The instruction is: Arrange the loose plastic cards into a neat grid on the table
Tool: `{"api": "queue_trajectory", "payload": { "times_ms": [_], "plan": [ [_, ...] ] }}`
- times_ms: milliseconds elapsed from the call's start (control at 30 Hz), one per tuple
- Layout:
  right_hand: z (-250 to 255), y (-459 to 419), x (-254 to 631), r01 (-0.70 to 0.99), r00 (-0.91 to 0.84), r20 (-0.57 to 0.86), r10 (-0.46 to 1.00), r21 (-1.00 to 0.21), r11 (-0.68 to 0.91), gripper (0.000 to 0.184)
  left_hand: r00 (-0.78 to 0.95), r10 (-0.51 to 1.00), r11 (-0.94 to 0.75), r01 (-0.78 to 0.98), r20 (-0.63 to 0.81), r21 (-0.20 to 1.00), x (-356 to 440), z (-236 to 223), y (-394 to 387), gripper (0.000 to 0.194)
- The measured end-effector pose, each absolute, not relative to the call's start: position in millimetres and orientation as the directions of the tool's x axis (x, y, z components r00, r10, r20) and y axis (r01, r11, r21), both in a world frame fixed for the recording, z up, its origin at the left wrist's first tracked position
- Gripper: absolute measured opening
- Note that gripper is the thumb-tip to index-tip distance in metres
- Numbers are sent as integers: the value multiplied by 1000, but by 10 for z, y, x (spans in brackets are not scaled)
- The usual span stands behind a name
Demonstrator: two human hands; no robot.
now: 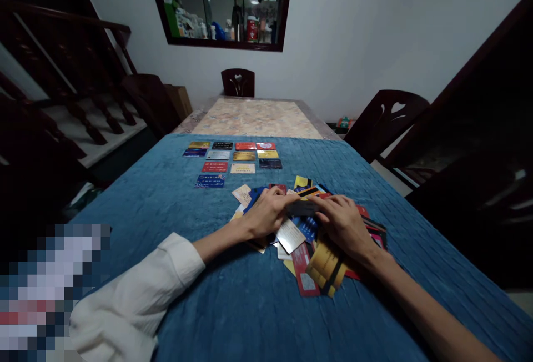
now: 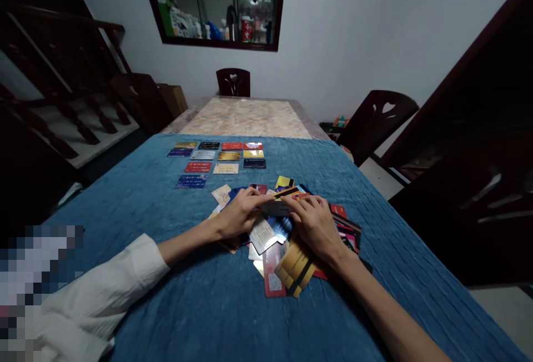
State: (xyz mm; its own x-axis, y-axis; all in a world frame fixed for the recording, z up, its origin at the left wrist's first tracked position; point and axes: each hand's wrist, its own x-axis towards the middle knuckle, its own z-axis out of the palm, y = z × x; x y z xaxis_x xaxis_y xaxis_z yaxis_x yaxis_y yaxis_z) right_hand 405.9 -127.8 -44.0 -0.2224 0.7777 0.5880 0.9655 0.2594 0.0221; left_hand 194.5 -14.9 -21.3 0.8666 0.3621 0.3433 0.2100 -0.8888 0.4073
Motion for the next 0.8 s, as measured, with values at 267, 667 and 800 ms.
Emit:
{"api": "queue_trajectory", "payload": {
  "times_ms": [267, 667, 800],
  "plan": [
    [-400, -1302, 3982, 969, -234, 615, 753, 83, 233, 43, 812, 453, -841, 253, 368, 478, 1947, -183, -153, 48],
    [-426, -1282, 4016, 958, -282, 658, 698, 157, 239, 49, 813, 455, -828, 235, 364, 509, 1936, -161, -162, 51],
    [-429, -1276, 4025, 955, -294, 674, 678, 171, 245, 48, 810, 455, -838, 249, 371, 485, 1917, -151, -145, 58]
  ]
}}
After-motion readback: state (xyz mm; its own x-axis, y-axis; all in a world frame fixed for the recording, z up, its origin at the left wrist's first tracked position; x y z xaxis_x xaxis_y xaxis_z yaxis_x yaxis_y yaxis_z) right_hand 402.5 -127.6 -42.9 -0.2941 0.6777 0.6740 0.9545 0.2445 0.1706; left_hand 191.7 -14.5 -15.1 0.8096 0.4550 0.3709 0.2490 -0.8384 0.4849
